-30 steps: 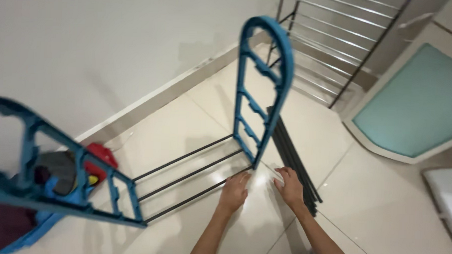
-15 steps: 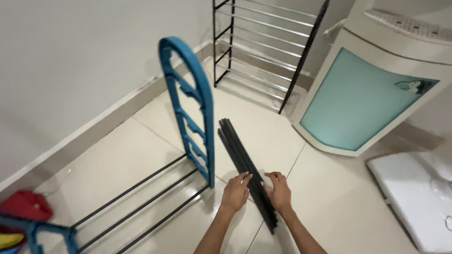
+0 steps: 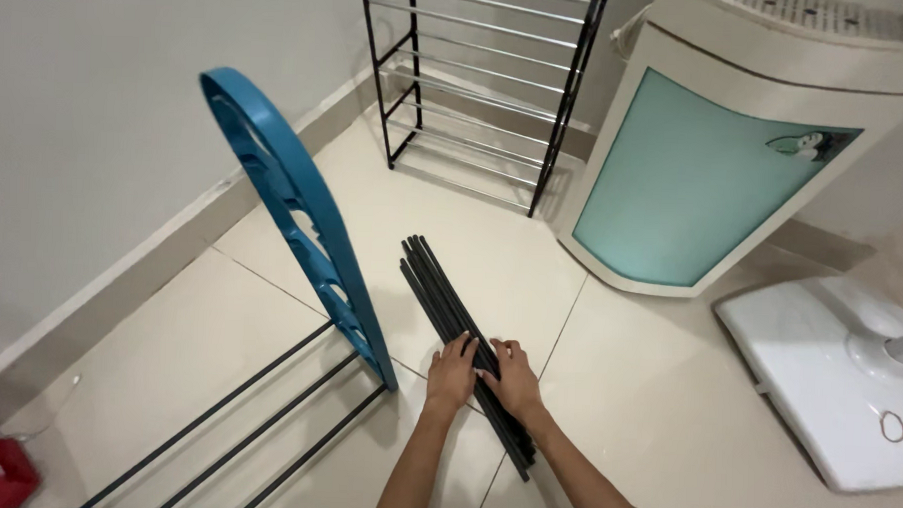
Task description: The person assembles a blue plastic rack by inserting black rods into the side frames. They align the frames, insert rods one by one, and adjust the structure to ensure stability.
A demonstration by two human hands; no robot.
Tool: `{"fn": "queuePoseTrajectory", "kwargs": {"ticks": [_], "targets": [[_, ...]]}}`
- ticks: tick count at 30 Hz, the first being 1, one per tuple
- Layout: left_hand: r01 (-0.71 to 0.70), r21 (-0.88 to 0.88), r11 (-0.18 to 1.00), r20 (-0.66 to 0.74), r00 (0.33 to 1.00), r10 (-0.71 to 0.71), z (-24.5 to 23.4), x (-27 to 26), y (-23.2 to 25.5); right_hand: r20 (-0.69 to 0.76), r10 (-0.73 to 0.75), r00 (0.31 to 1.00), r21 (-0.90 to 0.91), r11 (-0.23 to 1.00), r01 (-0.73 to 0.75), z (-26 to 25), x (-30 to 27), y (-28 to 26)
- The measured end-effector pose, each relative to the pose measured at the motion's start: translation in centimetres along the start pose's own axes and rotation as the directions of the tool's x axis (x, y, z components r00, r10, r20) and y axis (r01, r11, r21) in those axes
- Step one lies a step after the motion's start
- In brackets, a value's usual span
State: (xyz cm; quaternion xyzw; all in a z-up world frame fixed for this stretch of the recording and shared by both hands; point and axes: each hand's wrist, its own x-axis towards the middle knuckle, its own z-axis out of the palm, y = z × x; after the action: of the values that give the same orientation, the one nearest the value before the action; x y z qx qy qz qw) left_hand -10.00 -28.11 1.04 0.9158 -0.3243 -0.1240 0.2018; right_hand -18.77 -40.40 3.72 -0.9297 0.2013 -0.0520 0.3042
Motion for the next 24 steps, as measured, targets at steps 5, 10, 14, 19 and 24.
{"fn": "queuePoseTrajectory", "kwargs": {"ticks": [5,10,14,19,24], "targets": [[-0.064,0.038,0.997,0.031,0.998,0.063,1.8,-0.2,-0.4,0.009,0.013,1.0,-0.011,1.0,-0.012,2.0,0.7,3.4],[-0.089,0.07,0.994,0.013,0.996,0.088,1.7,0.1,0.5,0.07,0.114,0.991,0.107,0.987,-0.121,2.8,1.3,5.5],[-0.039,-0.014,0.999,-0.003,0.999,0.039,0.6,-0.5,1.5,0.019,0.097,0.995,0.099,0.99,-0.099,3.0,1.3,5.6],[0.001,-0.18,0.984,-0.047,0.999,-0.01,0.3,-1.1,1.5,-0.015,0.177,0.984,0.085,0.981,-0.176,2.9,0.3,5.2],[0.073,-0.36,0.93,-0.043,0.995,-0.094,1.6,-0.8,1.3,-0.17,0.123,0.978,0.255,0.964,-0.076,3.8,-0.1,6.1]]}}
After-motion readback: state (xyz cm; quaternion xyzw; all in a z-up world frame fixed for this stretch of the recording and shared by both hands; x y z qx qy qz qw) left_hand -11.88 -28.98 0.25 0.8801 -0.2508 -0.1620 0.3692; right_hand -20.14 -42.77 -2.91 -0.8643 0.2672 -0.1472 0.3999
